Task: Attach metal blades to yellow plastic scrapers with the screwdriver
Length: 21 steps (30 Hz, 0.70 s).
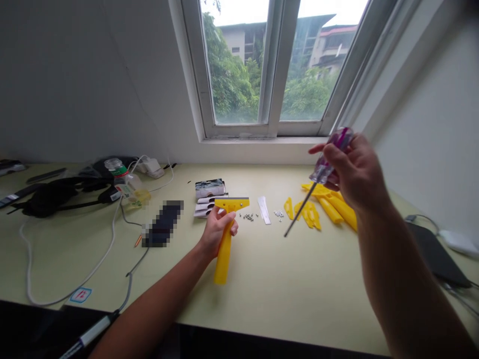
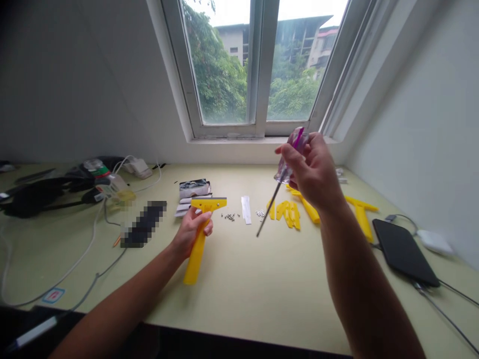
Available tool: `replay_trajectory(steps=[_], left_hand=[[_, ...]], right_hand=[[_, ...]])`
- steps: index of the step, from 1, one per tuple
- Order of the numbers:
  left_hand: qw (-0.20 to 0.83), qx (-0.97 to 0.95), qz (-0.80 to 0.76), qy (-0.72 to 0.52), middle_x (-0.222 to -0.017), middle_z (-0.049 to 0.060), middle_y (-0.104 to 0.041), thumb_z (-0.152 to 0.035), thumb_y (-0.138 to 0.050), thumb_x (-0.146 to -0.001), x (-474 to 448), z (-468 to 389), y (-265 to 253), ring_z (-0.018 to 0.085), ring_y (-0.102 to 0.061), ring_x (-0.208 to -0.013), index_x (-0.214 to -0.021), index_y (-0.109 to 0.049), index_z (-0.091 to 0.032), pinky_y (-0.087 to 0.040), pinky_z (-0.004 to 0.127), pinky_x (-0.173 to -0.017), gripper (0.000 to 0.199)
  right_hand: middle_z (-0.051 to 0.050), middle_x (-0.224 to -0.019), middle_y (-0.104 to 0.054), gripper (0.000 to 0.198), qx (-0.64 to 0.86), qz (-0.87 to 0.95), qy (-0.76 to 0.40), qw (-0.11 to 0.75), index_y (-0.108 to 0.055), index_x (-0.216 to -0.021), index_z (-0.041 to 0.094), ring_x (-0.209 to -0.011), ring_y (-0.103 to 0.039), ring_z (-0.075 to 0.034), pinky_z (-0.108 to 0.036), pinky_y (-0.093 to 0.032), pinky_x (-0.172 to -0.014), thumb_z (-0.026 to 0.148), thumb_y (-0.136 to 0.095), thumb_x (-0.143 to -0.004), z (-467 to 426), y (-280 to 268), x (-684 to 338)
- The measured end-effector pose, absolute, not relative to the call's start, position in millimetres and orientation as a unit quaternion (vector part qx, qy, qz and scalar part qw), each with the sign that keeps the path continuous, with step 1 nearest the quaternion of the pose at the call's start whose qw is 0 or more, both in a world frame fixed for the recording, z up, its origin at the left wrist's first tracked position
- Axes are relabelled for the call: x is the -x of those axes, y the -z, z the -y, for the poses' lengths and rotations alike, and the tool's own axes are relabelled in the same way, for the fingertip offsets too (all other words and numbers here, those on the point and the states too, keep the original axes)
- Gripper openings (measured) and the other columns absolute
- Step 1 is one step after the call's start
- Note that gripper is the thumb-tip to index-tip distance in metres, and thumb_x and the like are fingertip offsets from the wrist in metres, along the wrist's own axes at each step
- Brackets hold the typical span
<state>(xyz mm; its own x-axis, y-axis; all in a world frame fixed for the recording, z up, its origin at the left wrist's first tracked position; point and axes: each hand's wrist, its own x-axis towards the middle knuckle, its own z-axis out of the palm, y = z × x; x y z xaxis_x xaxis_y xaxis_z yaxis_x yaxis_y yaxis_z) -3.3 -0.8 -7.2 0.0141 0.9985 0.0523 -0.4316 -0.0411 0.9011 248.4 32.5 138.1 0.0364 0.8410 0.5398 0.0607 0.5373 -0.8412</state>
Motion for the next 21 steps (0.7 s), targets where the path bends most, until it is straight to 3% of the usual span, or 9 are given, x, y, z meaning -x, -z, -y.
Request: replay_trajectory(steps=[6, 21], left_hand=[[0.609, -0.395, -0.365, -0.583, -0.088, -0.003, -0.055, -0.024, -0.070, -0.075, -3.3, 6.0, 6.6, 0.002, -0.046, -0.045, -0.098, -0.047, -0.022, -0.035, 0.019, -0.045, 0.033], [0.619, -0.391, -0.357, -0.579, -0.087, -0.003, -0.052, -0.025, -0.072, -0.075, -3.9, 5.8, 10.0, 0.001, -0.045, -0.044, -0.098, -0.046, -0.021, -0.032, 0.019, -0.043, 0.035]], right_hand=[[-0.006, -0.091, -0.070, 0.043, 0.358, 0.649, -0.199, 0.641, -0.029, -0.124, 0.034, -0.060, -0.063, -0.021, -0.037, -0.051, -0.050, 0.050, -0.051, -0.091, -17.2, -121.8, -224.6], [-0.001, -0.085, -0.070, 0.033, 0.326, 0.677, -0.153, 0.641, -0.031, -0.118, 0.035, -0.056, -0.066, -0.018, -0.030, -0.046, -0.041, 0.047, -0.049, -0.092, -13.5, -108.2, -212.6]])
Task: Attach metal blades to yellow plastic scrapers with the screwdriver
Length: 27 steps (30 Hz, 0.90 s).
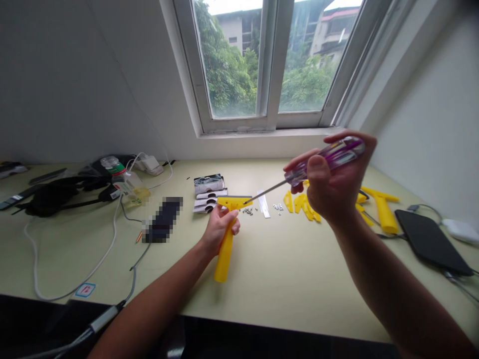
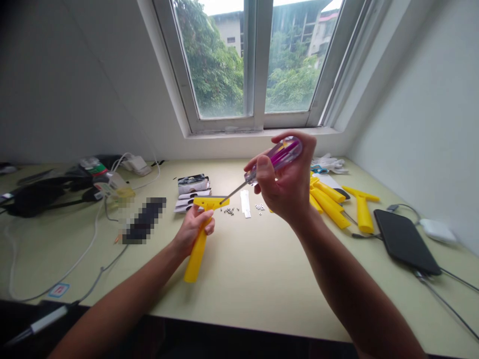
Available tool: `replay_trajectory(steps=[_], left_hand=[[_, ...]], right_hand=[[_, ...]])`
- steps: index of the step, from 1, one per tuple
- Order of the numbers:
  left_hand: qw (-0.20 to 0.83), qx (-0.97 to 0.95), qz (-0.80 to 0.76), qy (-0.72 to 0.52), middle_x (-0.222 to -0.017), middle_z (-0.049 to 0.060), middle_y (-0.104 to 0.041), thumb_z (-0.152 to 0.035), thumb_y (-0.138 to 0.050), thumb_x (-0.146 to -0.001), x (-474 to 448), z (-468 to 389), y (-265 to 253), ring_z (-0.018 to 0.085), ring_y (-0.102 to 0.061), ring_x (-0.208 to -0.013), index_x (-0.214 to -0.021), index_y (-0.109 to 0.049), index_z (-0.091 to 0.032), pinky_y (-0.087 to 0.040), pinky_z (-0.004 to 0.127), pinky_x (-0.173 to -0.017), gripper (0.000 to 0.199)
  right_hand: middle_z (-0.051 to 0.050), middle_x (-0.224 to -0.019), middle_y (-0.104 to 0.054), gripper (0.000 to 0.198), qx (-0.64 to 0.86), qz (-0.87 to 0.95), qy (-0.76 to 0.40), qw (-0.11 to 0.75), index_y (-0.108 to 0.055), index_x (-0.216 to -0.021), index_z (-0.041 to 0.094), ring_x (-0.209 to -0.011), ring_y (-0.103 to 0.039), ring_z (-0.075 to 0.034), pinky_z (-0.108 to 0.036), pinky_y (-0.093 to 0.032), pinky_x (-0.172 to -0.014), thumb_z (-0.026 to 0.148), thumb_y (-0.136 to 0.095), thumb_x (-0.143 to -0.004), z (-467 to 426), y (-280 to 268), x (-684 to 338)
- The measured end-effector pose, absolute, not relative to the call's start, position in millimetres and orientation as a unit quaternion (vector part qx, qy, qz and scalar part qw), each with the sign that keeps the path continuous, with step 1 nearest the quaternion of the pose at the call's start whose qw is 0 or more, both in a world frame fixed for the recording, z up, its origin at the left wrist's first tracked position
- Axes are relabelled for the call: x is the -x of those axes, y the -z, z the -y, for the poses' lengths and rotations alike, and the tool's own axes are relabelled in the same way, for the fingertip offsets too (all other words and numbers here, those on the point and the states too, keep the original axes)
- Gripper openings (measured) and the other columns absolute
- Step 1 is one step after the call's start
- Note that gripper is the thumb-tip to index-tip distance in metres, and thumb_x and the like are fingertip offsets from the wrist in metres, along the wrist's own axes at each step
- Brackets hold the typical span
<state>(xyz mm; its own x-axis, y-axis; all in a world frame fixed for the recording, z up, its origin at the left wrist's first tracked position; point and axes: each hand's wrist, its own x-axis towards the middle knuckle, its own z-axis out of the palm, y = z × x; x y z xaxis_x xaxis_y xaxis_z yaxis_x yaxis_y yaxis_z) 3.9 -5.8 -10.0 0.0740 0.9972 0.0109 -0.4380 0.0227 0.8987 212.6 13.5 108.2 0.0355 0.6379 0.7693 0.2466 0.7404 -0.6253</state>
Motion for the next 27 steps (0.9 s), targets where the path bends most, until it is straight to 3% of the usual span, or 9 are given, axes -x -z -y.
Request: replay_trajectory(steps=[7, 13, 17, 22, 27], left_hand=[[0.623, -0.385, -0.361, -0.577, -0.091, -0.002, -0.054, -0.025, -0.072, -0.074, -3.1, 5.1, 9.7, 0.001, -0.046, -0.045, -0.100, -0.047, -0.022, -0.033, 0.019, -0.044, 0.037], [0.611, -0.376, -0.377, -0.586, -0.085, -0.004, -0.053, -0.027, -0.075, -0.070, -0.1, 1.1, 13.9, 0.001, -0.045, -0.044, -0.097, -0.047, -0.021, -0.034, 0.019, -0.044, 0.040], [0.587, -0.387, -0.389, -0.595, -0.080, -0.005, -0.052, -0.026, -0.074, -0.071, 1.2, -0.6, 15.6, 0.002, -0.046, -0.044, -0.095, -0.046, -0.021, -0.035, 0.019, -0.044, 0.038], [0.541, -0.389, -0.425, -0.613, -0.079, -0.005, -0.052, -0.025, -0.074, -0.071, 1.4, -1.8, 16.0, 0.003, -0.047, -0.044, -0.094, -0.045, -0.021, -0.036, 0.019, -0.043, 0.037], [0.518, -0.391, -0.436, -0.623, -0.081, -0.004, -0.054, -0.026, -0.075, -0.070, 1.6, -3.2, 15.7, 0.003, -0.048, -0.043, -0.092, -0.045, -0.021, -0.037, 0.019, -0.042, 0.038]], right_hand=[[0.000, -0.084, -0.071, 0.033, 0.298, 0.699, -0.148, 0.633, -0.032, -0.114, 0.033, -0.048, -0.061, -0.015, -0.028, -0.045, -0.040, 0.046, -0.052, -0.091, -17.3, -101.8, -209.9], [-0.002, -0.100, -0.069, 0.031, 0.264, 0.804, -0.134, 0.515, -0.043, -0.114, 0.030, -0.070, -0.069, -0.017, -0.033, -0.056, -0.060, 0.041, -0.058, -0.089, -6.8, -112.9, -216.6], [-0.003, -0.095, -0.068, 0.048, 0.342, 0.793, -0.030, 0.504, -0.047, -0.121, 0.028, -0.077, -0.069, -0.021, -0.037, -0.057, -0.071, 0.044, -0.068, -0.081, 1.1, -122.3, -222.5], [-0.009, -0.111, -0.063, 0.037, 0.358, 0.821, 0.041, 0.443, -0.049, -0.126, 0.024, -0.092, -0.066, -0.024, -0.041, -0.054, -0.079, 0.041, -0.051, -0.093, 0.5, -127.2, -227.9], [-0.007, -0.099, -0.065, 0.035, 0.390, 0.815, 0.048, 0.426, -0.049, -0.126, 0.022, -0.079, -0.065, -0.021, -0.039, -0.054, -0.074, 0.039, -0.047, -0.095, -4.5, -128.8, -234.7]])
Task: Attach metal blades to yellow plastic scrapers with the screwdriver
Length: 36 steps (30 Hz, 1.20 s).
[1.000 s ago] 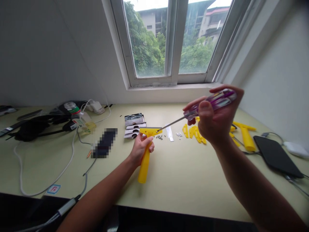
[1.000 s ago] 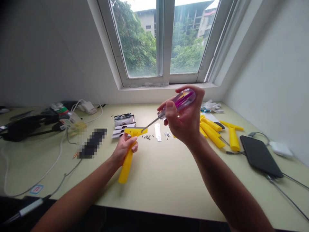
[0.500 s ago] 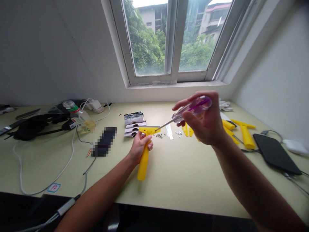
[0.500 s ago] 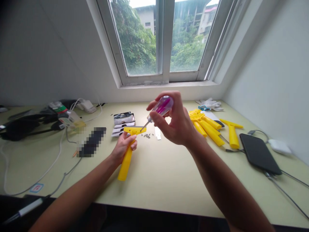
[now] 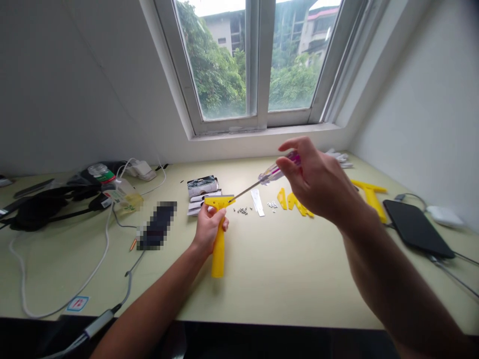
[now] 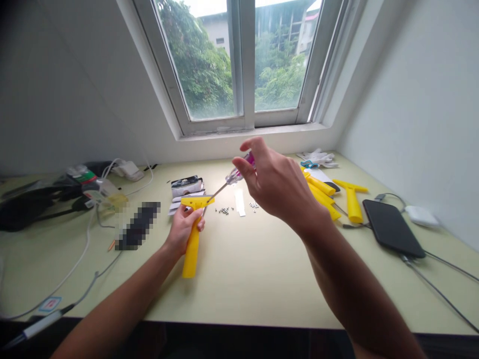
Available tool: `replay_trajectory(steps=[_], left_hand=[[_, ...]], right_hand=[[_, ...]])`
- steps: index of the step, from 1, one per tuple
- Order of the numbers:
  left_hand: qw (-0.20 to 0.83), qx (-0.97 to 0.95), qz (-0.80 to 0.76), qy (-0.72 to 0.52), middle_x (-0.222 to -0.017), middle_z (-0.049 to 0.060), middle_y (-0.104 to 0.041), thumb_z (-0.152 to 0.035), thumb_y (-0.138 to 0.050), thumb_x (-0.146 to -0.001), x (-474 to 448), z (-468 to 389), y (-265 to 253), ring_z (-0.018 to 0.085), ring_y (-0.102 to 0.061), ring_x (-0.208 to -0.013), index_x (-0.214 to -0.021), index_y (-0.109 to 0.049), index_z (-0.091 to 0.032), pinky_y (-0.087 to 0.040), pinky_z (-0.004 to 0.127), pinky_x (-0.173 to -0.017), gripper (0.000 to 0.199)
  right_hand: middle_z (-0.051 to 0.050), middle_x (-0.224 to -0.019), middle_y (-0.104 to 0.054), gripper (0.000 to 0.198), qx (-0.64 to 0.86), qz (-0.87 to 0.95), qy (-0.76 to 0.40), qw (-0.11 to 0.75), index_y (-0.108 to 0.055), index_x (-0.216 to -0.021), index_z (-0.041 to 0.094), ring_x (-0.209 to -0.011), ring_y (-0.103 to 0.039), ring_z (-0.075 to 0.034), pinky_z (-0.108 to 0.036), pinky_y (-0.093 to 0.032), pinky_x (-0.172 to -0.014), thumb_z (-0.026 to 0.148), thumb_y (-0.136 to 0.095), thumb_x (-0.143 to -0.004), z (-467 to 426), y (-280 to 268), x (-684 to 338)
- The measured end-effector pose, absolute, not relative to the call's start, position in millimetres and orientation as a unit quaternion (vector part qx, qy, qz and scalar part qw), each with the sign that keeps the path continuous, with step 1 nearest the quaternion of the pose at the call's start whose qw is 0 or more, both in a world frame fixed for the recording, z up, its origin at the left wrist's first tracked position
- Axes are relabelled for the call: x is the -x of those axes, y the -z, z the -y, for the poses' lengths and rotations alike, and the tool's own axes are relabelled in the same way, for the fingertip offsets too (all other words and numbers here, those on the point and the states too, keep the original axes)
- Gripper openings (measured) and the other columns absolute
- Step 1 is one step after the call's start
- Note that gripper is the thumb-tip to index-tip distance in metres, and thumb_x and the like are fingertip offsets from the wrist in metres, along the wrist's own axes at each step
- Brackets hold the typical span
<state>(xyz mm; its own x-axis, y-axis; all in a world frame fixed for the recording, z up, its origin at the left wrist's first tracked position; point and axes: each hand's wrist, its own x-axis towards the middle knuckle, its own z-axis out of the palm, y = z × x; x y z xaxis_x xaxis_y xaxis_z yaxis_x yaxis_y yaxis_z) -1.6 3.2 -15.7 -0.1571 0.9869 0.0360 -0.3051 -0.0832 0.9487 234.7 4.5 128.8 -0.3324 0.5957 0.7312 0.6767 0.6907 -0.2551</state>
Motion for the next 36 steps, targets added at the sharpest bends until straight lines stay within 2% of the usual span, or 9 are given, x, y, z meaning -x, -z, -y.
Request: replay_trajectory(steps=[2, 6, 11, 15, 19, 26, 30, 34, 36], left_hand=[[0.517, -0.387, -0.437, -0.626, -0.082, -0.004, -0.054, -0.026, -0.075, -0.069, 1.6, -3.2, 15.9, 0.003, -0.048, -0.043, -0.093, -0.045, -0.021, -0.037, 0.019, -0.042, 0.039], [0.517, -0.385, -0.433, -0.630, -0.084, -0.004, -0.056, -0.026, -0.075, -0.069, 2.6, -3.5, 16.8, 0.003, -0.048, -0.043, -0.095, -0.045, -0.022, -0.037, 0.019, -0.043, 0.039], [0.513, -0.376, -0.434, -0.638, -0.081, -0.004, -0.054, -0.024, -0.074, -0.069, 5.8, -6.3, 17.3, 0.004, -0.049, -0.044, -0.096, -0.046, -0.021, -0.038, 0.020, -0.043, 0.039], [0.508, -0.374, -0.440, -0.639, -0.079, -0.005, -0.054, -0.023, -0.073, -0.071, 6.2, -6.2, 15.4, 0.004, -0.049, -0.044, -0.094, -0.046, -0.021, -0.039, 0.020, -0.043, 0.036], [0.496, -0.384, -0.445, -0.639, -0.083, -0.003, -0.055, -0.024, -0.072, -0.071, 4.0, -3.8, 12.6, 0.004, -0.049, -0.043, -0.094, -0.047, -0.021, -0.038, 0.020, -0.042, 0.034], [0.502, -0.371, -0.447, -0.641, -0.081, -0.004, -0.054, -0.022, -0.071, -0.071, 3.7, -4.3, 14.8, 0.004, -0.049, -0.043, -0.093, -0.045, -0.021, -0.037, 0.019, -0.042, 0.034], [0.492, -0.379, -0.452, -0.640, -0.081, -0.005, -0.054, -0.021, -0.069, -0.072, 3.9, -5.0, 14.9, 0.004, -0.049, -0.043, -0.093, -0.047, -0.021, -0.038, 0.019, -0.042, 0.031], [0.491, -0.381, -0.452, -0.640, -0.083, -0.004, -0.054, -0.020, -0.069, -0.072, 3.5, -5.4, 14.6, 0.004, -0.050, -0.043, -0.094, -0.047, -0.021, -0.038, 0.020, -0.042, 0.031], [0.492, -0.381, -0.450, -0.641, -0.083, -0.004, -0.054, -0.020, -0.069, -0.072, 3.5, -5.6, 15.4, 0.004, -0.050, -0.043, -0.095, -0.047, -0.021, -0.038, 0.020, -0.042, 0.032]], right_hand=[[-0.008, -0.103, -0.064, 0.037, 0.370, 0.835, 0.036, 0.405, -0.047, -0.128, 0.023, -0.078, -0.064, -0.020, -0.038, -0.055, -0.072, 0.038, -0.048, -0.094, -5.5, -128.8, -237.1], [-0.006, -0.093, -0.064, 0.036, 0.367, 0.838, 0.028, 0.403, -0.048, -0.124, 0.022, -0.079, -0.064, -0.021, -0.038, -0.054, -0.072, 0.039, -0.052, -0.092, -7.0, -127.3, -240.1], [-0.006, -0.093, -0.065, 0.042, 0.367, 0.848, -0.011, 0.382, -0.047, -0.126, 0.020, -0.078, -0.065, -0.020, -0.037, -0.053, -0.072, 0.040, -0.055, -0.090, -11.7, -124.1, -240.5], [-0.009, -0.104, -0.065, 0.048, 0.363, 0.851, -0.004, 0.380, -0.043, -0.133, 0.022, -0.081, -0.066, -0.021, -0.040, -0.054, -0.075, 0.040, -0.055, -0.090, -15.0, -123.6, -241.0], [-0.009, -0.104, -0.066, 0.051, 0.389, 0.822, 0.029, 0.415, -0.045, -0.133, 0.022, -0.079, -0.066, -0.022, -0.040, -0.055, -0.074, 0.042, -0.058, -0.088, -16.6, -123.2, -242.1], [-0.009, -0.115, -0.063, 0.053, 0.335, 0.856, 0.000, 0.395, -0.036, -0.140, 0.024, -0.088, -0.066, -0.022, -0.036, -0.055, -0.076, 0.041, -0.052, -0.092, -15.3, -122.2, -239.9], [-0.009, -0.103, -0.067, 0.045, 0.376, 0.837, 0.028, 0.397, -0.043, -0.133, 0.021, -0.082, -0.067, -0.023, -0.039, -0.055, -0.074, 0.042, -0.049, -0.093, -14.6, -121.5, -237.7], [-0.011, -0.107, -0.066, 0.050, 0.368, 0.847, 0.033, 0.383, -0.037, -0.137, 0.021, -0.086, -0.067, -0.024, -0.040, -0.055, -0.077, 0.042, -0.049, -0.093, -12.7, -120.8, -235.7], [-0.010, -0.102, -0.067, 0.051, 0.375, 0.839, 0.042, 0.391, -0.038, -0.137, 0.022, -0.083, -0.067, -0.024, -0.040, -0.055, -0.075, 0.043, -0.050, -0.092, -11.7, -120.1, -234.6]])
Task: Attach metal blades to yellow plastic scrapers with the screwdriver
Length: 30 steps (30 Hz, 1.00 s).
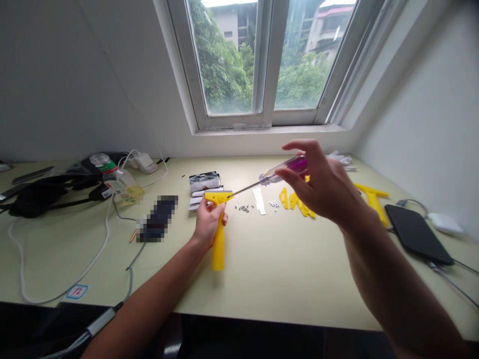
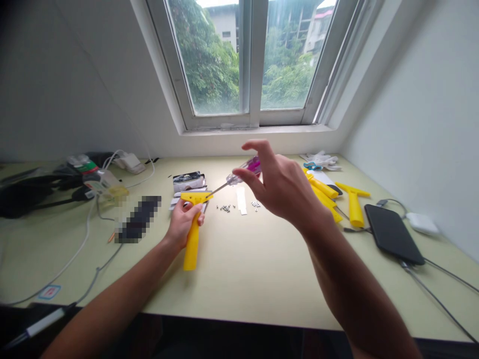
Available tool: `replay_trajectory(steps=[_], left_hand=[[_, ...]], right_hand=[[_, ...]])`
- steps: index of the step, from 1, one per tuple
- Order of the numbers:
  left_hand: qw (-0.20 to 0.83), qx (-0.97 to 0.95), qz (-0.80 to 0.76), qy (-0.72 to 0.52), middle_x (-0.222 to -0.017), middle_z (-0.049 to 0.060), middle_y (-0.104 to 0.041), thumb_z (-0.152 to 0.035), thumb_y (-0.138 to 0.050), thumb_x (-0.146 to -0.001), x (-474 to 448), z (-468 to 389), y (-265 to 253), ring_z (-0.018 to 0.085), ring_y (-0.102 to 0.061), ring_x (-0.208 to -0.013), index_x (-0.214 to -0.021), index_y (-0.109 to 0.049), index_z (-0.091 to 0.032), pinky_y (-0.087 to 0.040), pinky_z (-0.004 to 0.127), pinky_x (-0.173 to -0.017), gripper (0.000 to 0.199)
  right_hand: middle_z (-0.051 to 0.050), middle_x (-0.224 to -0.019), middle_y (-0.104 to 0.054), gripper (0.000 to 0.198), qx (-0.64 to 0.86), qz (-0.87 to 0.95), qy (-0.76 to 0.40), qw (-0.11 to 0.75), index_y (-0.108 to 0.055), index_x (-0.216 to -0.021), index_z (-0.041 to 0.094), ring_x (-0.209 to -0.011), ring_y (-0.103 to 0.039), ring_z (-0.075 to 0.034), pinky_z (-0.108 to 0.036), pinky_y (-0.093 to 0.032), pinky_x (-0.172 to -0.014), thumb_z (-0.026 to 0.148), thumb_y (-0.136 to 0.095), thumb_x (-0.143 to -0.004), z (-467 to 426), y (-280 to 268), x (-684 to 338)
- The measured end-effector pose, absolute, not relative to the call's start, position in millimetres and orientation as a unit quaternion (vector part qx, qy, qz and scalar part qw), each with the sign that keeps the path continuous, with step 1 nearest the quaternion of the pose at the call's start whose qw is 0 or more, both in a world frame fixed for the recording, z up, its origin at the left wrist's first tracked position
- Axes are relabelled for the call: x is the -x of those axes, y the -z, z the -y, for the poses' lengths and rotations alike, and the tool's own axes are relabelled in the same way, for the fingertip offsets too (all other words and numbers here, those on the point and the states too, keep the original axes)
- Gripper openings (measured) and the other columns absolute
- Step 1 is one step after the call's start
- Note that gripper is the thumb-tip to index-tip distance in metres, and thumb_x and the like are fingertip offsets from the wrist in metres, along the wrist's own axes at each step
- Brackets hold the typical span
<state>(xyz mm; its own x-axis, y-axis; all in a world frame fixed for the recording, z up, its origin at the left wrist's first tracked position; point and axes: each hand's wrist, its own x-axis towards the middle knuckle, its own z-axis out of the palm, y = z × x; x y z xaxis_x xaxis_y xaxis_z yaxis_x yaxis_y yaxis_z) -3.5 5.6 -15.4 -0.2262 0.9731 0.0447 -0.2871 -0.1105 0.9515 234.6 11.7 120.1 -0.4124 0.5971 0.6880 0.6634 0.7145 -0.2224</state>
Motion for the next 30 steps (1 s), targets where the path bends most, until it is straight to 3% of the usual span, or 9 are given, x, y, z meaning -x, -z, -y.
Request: replay_trajectory(steps=[3, 7, 10, 14, 17, 21, 24, 30], left_hand=[[0.497, -0.376, -0.449, -0.640, -0.083, -0.004, -0.054, -0.020, -0.069, -0.072, 3.7, -5.6, 17.1, 0.004, -0.050, -0.043, -0.095, -0.046, -0.021, -0.038, 0.020, -0.042, 0.032], [0.499, -0.380, -0.448, -0.638, -0.085, -0.004, -0.054, -0.020, -0.068, -0.073, 3.1, -4.2, 16.9, 0.004, -0.050, -0.043, -0.095, -0.046, -0.021, -0.039, 0.020, -0.042, 0.031], [0.498, -0.377, -0.449, -0.639, -0.086, -0.004, -0.053, -0.020, -0.068, -0.073, 2.2, -3.1, 15.2, 0.004, -0.050, -0.043, -0.095, -0.046, -0.021, -0.039, 0.020, -0.042, 0.031], [0.499, -0.378, -0.442, -0.643, -0.085, -0.004, -0.052, -0.022, -0.069, -0.073, 0.7, -3.4, 13.8, 0.004, -0.050, -0.042, -0.095, -0.046, -0.021, -0.038, 0.020, -0.041, 0.032], [0.500, -0.373, -0.442, -0.644, -0.084, -0.004, -0.052, -0.021, -0.069, -0.072, -0.2, -4.0, 13.3, 0.004, -0.049, -0.041, -0.093, -0.045, -0.021, -0.037, 0.020, -0.040, 0.032], [0.498, -0.369, -0.443, -0.648, -0.083, -0.005, -0.052, -0.020, -0.068, -0.071, 0.3, -4.4, 12.6, 0.004, -0.049, -0.042, -0.093, -0.045, -0.022, -0.037, 0.020, -0.040, 0.032], [0.501, -0.363, -0.442, -0.649, -0.080, -0.005, -0.051, -0.019, -0.069, -0.070, 1.6, -4.7, 12.2, 0.004, -0.049, -0.042, -0.093, -0.044, -0.022, -0.037, 0.020, -0.040, 0.034], [0.499, -0.366, -0.443, -0.649, -0.083, -0.004, -0.052, -0.022, -0.070, -0.070, 1.9, -4.7, 11.7, 0.004, -0.049, -0.042, -0.095, -0.045, -0.021, -0.037, 0.019, -0.040, 0.035]], right_hand=[[-0.011, -0.107, -0.065, 0.049, 0.374, 0.845, 0.040, 0.381, -0.039, -0.136, 0.022, -0.087, -0.066, -0.025, -0.041, -0.054, -0.078, 0.042, -0.049, -0.092, -10.9, -119.1, -232.5], [-0.009, -0.097, -0.067, 0.046, 0.398, 0.831, 0.039, 0.387, -0.044, -0.132, 0.021, -0.081, -0.066, -0.023, -0.039, -0.054, -0.074, 0.044, -0.049, -0.092, -11.3, -119.6, -232.6], [-0.011, -0.108, -0.065, 0.053, 0.375, 0.849, 0.034, 0.371, -0.038, -0.138, 0.021, -0.088, -0.066, -0.024, -0.041, -0.054, -0.078, 0.043, -0.050, -0.092, -11.4, -122.0, -236.2], [-0.010, -0.096, -0.067, 0.049, 0.410, 0.837, 0.047, 0.360, -0.042, -0.135, 0.020, -0.080, -0.067, -0.024, -0.041, -0.054, -0.073, 0.043, -0.048, -0.093, -9.9, -125.3, -240.3], [-0.012, -0.102, -0.067, 0.054, 0.399, 0.851, 0.039, 0.340, -0.037, -0.140, 0.019, -0.081, -0.067, -0.024, -0.040, -0.054, -0.073, 0.043, -0.048, -0.092, -7.9, -126.8, -240.4], [-0.009, -0.090, -0.068, 0.047, 0.429, 0.841, 0.023, 0.329, -0.042, -0.133, 0.019, -0.071, -0.066, -0.022, -0.036, -0.052, -0.065, 0.045, -0.045, -0.094, -7.1, -127.5, -240.4], [-0.009, -0.097, -0.068, 0.045, 0.407, 0.863, -0.007, 0.301, -0.040, -0.133, 0.022, -0.072, -0.066, -0.021, -0.034, -0.051, -0.064, 0.043, -0.047, -0.093, -9.3, -126.8, -241.7], [-0.009, -0.097, -0.068, 0.040, 0.427, 0.845, 0.001, 0.321, -0.045, -0.125, 0.021, -0.073, -0.065, -0.021, -0.034, -0.051, -0.063, 0.042, -0.050, -0.092, -15.1, -123.8, -241.6]])
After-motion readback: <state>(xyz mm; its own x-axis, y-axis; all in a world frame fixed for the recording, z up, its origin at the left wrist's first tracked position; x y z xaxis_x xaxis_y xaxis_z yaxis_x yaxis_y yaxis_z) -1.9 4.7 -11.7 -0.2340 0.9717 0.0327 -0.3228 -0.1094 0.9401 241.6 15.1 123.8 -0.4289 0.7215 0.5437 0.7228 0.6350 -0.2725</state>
